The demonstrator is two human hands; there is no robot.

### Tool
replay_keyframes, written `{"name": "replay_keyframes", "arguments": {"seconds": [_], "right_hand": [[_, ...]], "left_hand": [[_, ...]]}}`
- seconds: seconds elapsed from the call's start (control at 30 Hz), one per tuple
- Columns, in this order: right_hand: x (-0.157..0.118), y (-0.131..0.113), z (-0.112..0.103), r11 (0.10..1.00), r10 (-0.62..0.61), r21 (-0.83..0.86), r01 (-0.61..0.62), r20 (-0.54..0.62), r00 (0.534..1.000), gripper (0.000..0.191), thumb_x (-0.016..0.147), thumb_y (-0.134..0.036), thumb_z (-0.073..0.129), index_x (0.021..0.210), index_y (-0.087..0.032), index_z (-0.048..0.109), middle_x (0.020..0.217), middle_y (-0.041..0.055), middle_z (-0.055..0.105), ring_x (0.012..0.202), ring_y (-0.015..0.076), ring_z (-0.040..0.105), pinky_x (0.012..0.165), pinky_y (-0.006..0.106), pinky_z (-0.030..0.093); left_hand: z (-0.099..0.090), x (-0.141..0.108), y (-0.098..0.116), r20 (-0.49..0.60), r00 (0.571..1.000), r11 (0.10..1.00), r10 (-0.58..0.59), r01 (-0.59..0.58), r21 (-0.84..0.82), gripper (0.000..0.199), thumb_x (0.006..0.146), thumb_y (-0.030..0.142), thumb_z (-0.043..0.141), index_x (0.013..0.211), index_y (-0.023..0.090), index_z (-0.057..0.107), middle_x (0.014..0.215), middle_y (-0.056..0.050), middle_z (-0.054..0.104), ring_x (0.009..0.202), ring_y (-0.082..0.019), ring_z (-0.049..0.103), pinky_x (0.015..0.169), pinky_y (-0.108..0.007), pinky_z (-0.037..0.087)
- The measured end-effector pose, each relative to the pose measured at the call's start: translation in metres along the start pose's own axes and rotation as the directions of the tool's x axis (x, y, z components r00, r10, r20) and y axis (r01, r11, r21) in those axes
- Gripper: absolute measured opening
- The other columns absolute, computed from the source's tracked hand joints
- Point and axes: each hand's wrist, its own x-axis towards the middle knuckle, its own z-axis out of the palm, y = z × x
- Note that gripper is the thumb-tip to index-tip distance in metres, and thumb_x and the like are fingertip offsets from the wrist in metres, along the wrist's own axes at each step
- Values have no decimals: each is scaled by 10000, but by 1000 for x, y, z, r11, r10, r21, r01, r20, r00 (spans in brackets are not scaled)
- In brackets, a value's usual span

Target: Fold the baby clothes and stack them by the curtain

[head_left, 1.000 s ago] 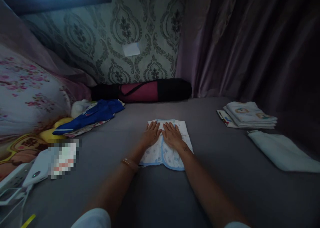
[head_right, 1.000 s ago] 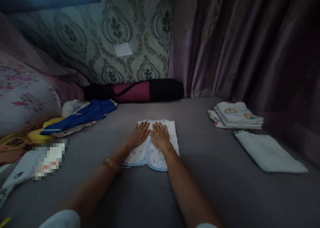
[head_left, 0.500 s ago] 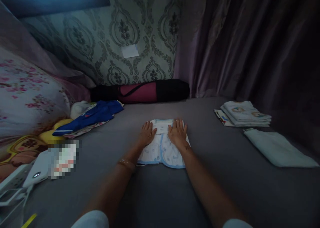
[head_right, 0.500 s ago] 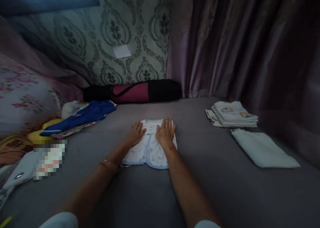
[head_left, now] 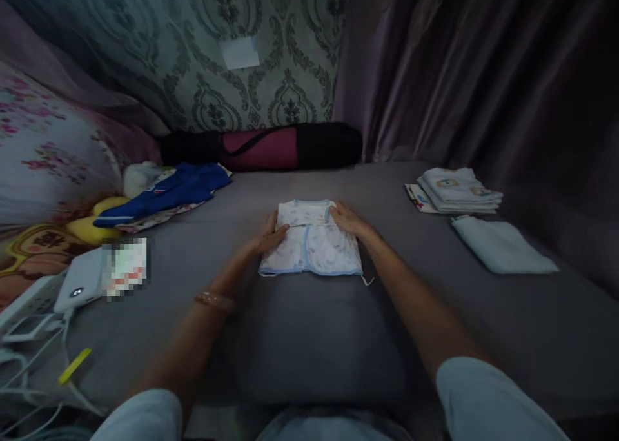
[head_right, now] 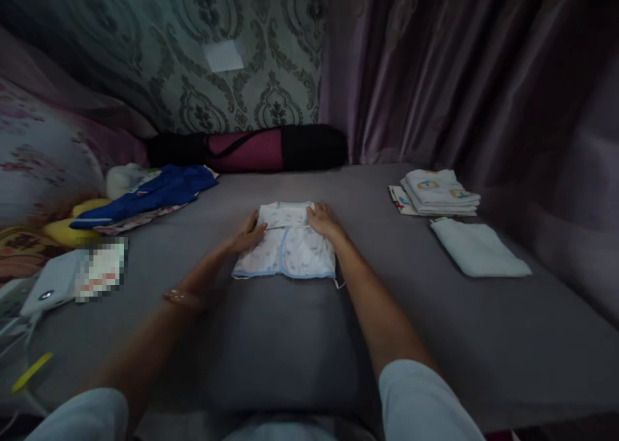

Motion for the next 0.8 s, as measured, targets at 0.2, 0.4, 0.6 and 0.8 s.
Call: {"name": "replay_keyframes", "arguments": {"seconds": [0.2, 0.4, 0.6, 0.8], "right_hand": [[-62, 28, 0, 926, -354, -121, 358, 53, 934, 595, 960, -435, 241, 1460, -121, 317, 1557, 120, 195, 1441, 237, 106, 1154, 429, 134], [-122, 22, 25, 866, -437, -195, 461, 154, 886, 634, 970, -493, 178, 1466, -121, 308, 1547, 143, 213, 1436, 262, 124, 1154, 495, 102], [-145, -11, 20, 792, -555, -189, 580, 175, 814, 532, 978, -428, 254, 1377, -137, 453, 1485, 145, 362, 1391, 240, 286, 1152, 454, 173], [-89, -42, 32, 781, -586, -194, 594, 102, 804, 559, 983, -381, 187, 1402, -86, 410, 1517, 145, 297, 1421, 225, 202, 1166, 426, 120]], "left_hand": [[-10, -57, 7, 133, 991, 992, 16, -32, 124, 755, 859, 540, 410, 1433, 71, 269, 1525, -209, 230, 1406, -315, 235, 1137, -447, 238], [2, -89, 24, 214, 977, 965, 1, -57, 255, 701, 898, 536, 328, 1439, 92, 291, 1547, -195, 186, 1429, -316, 159, 1142, -485, 175], [-1, -97, 24, 69, 997, 997, 15, -20, 73, 629, 901, 499, 351, 1399, 116, 367, 1527, -165, 271, 1407, -265, 255, 1140, -427, 231], [-14, -99, 7, -233, 953, 972, -191, 151, -180, 453, 901, 365, 359, 1280, 156, 494, 1321, -131, 552, 1230, -240, 505, 1061, -426, 375]]}}
